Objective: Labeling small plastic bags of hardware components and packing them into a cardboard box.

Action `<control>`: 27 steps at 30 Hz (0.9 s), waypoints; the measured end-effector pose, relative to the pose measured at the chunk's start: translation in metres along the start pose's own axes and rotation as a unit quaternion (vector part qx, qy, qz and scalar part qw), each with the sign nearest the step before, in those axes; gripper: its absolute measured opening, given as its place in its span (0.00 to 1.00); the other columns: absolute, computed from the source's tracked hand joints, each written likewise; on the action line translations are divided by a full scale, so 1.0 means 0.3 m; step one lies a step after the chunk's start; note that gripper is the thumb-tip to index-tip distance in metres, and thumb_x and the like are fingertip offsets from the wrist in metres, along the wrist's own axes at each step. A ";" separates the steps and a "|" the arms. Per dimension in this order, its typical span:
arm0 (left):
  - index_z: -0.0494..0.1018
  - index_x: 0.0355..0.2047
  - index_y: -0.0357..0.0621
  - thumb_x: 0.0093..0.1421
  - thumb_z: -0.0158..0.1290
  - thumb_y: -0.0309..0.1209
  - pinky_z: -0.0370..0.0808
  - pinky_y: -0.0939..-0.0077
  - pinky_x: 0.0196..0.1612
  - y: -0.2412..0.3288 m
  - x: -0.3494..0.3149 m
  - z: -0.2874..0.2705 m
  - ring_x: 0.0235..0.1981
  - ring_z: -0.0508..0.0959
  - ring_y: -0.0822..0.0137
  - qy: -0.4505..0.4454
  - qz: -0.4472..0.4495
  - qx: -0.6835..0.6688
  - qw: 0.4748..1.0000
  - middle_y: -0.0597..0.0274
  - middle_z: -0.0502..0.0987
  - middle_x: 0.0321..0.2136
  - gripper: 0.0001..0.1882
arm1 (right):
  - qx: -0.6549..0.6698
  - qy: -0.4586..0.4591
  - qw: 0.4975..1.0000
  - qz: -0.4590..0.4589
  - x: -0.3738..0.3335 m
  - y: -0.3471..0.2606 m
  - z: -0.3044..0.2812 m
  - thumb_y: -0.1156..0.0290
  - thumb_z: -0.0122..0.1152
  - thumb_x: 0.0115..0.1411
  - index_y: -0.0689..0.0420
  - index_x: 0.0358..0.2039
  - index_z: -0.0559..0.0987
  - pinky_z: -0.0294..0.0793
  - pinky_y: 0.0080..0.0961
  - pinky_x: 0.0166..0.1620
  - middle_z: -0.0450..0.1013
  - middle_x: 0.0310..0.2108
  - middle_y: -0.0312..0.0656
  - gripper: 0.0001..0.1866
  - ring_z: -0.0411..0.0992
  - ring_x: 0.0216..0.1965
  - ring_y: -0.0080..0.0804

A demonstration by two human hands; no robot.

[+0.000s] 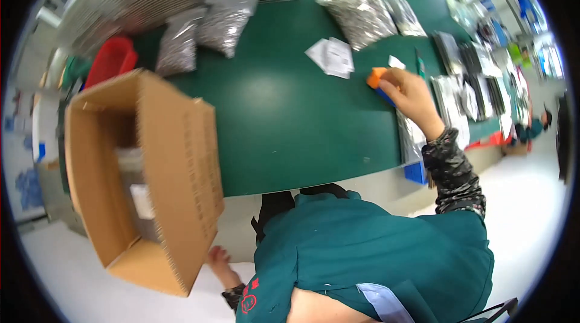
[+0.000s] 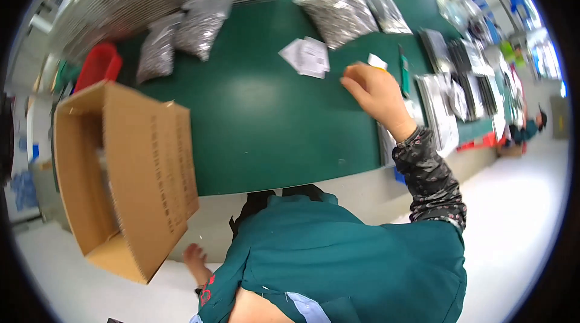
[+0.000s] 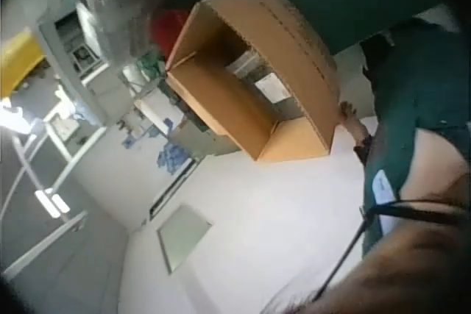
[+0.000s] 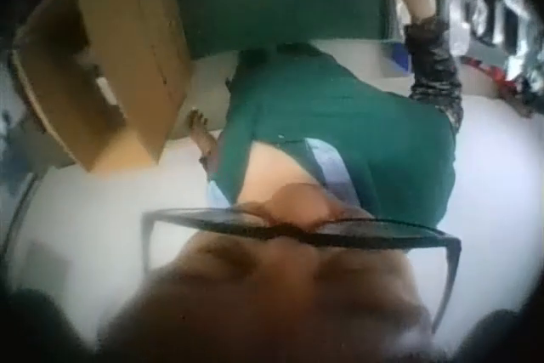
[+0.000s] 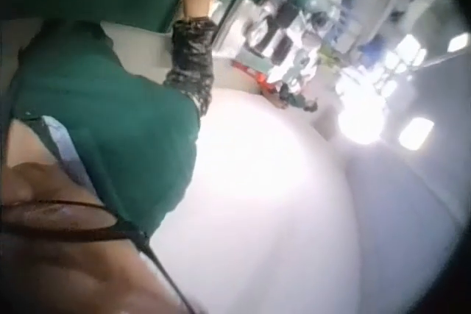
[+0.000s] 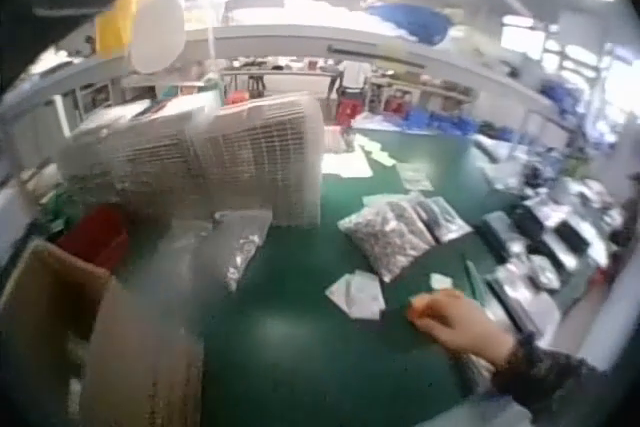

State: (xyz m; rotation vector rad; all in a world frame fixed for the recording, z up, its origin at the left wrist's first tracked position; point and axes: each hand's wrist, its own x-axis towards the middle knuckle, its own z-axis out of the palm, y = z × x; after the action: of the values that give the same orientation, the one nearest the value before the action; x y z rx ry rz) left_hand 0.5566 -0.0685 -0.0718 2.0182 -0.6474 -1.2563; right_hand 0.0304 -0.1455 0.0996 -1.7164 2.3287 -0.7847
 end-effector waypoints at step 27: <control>0.66 0.41 0.36 0.56 0.48 0.29 0.68 0.78 0.43 0.148 -0.353 0.891 0.39 0.72 0.69 -0.638 0.042 0.299 0.708 0.58 0.73 0.36 0.13 | -0.168 0.066 0.926 0.331 -0.487 0.530 0.072 0.55 0.57 0.49 0.56 0.27 0.72 0.67 0.38 0.33 0.68 0.28 0.44 0.16 0.66 0.33 0.42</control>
State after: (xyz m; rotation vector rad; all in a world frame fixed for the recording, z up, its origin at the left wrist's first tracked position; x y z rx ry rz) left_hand 0.2671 -0.0967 -0.0617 1.1335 -1.9409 -2.5644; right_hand -0.0462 0.0161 -0.0236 -0.8371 2.9891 -0.3934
